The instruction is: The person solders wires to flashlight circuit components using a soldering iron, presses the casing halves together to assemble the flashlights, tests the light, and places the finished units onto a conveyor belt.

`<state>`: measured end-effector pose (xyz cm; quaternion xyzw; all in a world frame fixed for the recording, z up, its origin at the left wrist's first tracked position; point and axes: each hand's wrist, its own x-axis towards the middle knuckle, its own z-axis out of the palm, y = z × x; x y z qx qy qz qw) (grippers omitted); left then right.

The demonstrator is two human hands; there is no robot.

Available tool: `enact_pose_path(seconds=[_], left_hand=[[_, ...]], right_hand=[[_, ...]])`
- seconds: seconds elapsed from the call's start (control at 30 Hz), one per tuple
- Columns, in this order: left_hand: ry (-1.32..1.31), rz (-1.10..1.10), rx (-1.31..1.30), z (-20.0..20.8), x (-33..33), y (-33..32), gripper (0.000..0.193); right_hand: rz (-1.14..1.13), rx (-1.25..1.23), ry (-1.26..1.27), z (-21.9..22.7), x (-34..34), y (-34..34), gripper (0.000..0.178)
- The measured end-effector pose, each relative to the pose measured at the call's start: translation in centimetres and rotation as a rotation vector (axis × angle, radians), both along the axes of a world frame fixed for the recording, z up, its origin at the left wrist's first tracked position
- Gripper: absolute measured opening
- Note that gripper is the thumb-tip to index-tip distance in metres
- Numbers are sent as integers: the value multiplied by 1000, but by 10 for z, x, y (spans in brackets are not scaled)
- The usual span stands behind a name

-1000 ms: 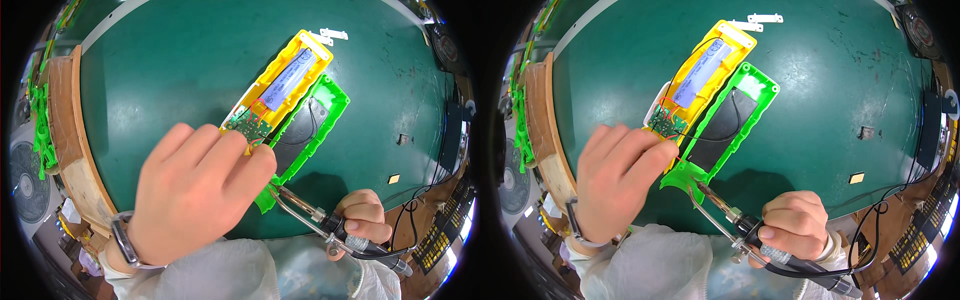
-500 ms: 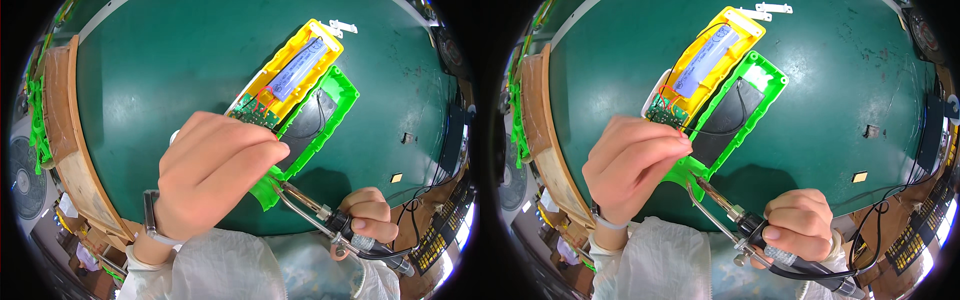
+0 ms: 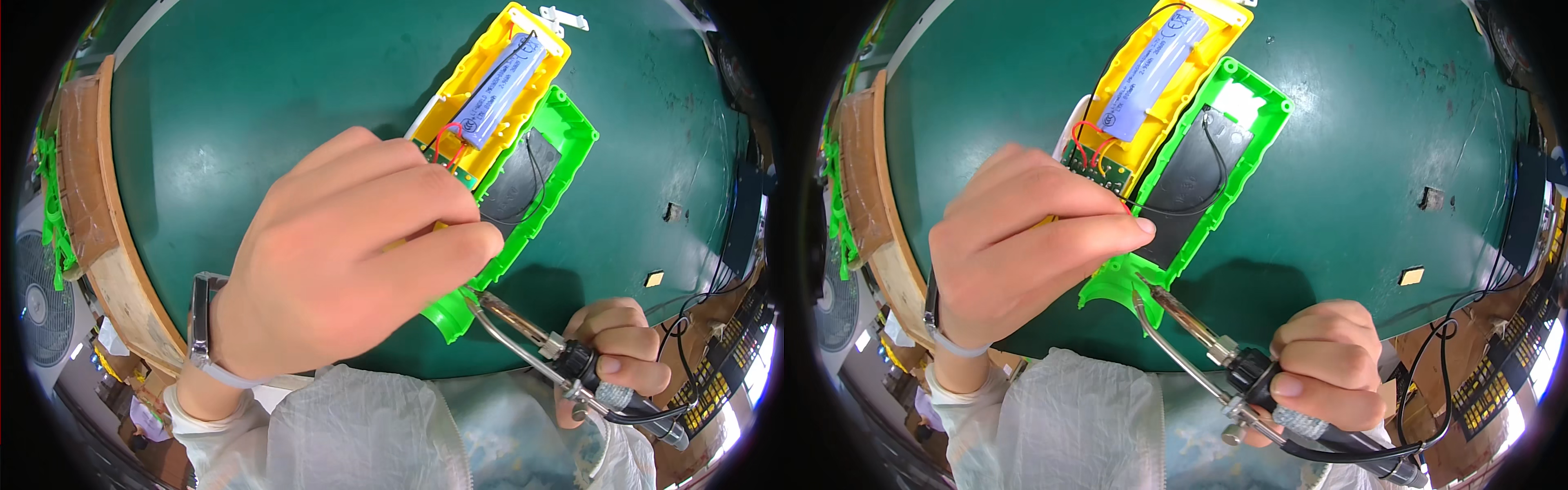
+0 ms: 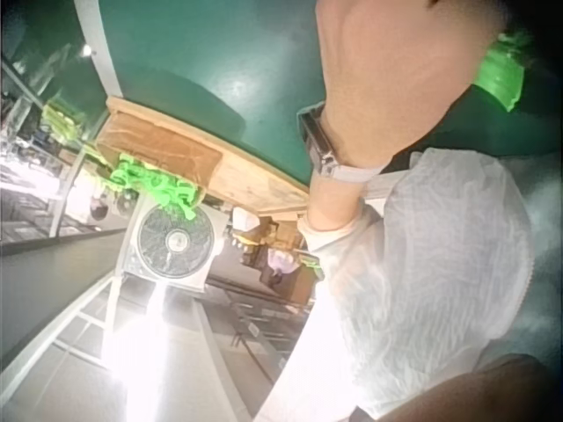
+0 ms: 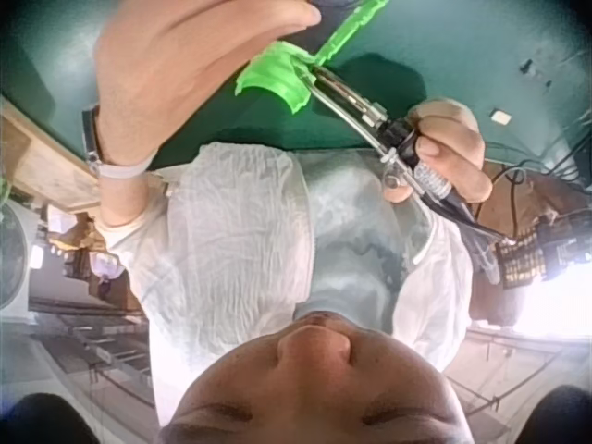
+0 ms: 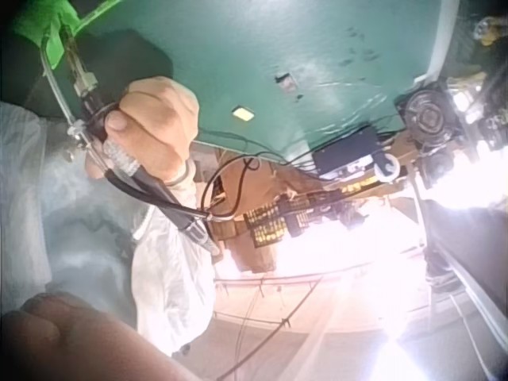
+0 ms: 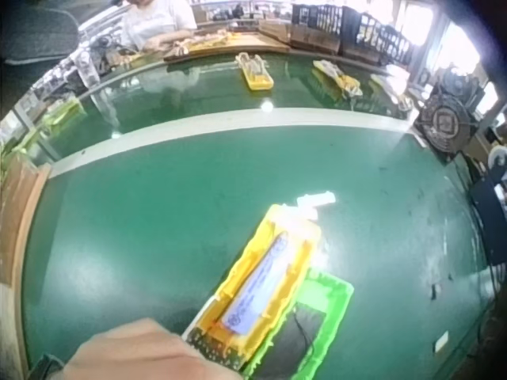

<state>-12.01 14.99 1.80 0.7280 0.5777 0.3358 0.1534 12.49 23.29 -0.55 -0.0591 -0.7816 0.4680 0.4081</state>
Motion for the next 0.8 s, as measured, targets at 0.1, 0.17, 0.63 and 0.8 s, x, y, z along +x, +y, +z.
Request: enact_pose_path(seconds=[0.1,0.17,0.63,0.8], left_hand=[[-23,-30,-13,2,1,4,21],[4,-59,-19,5,0,7,20],[364,-455,-124,32,2,40,18],[348,-428,-101,28,8,46,11]], right_hand=[[-21,17,-20,-1,4,1,50],[-2,23,-33,0,6,3,51],[169,-28,-61,15,10,12,58],[37,-10,-49,14,12,5,45]])
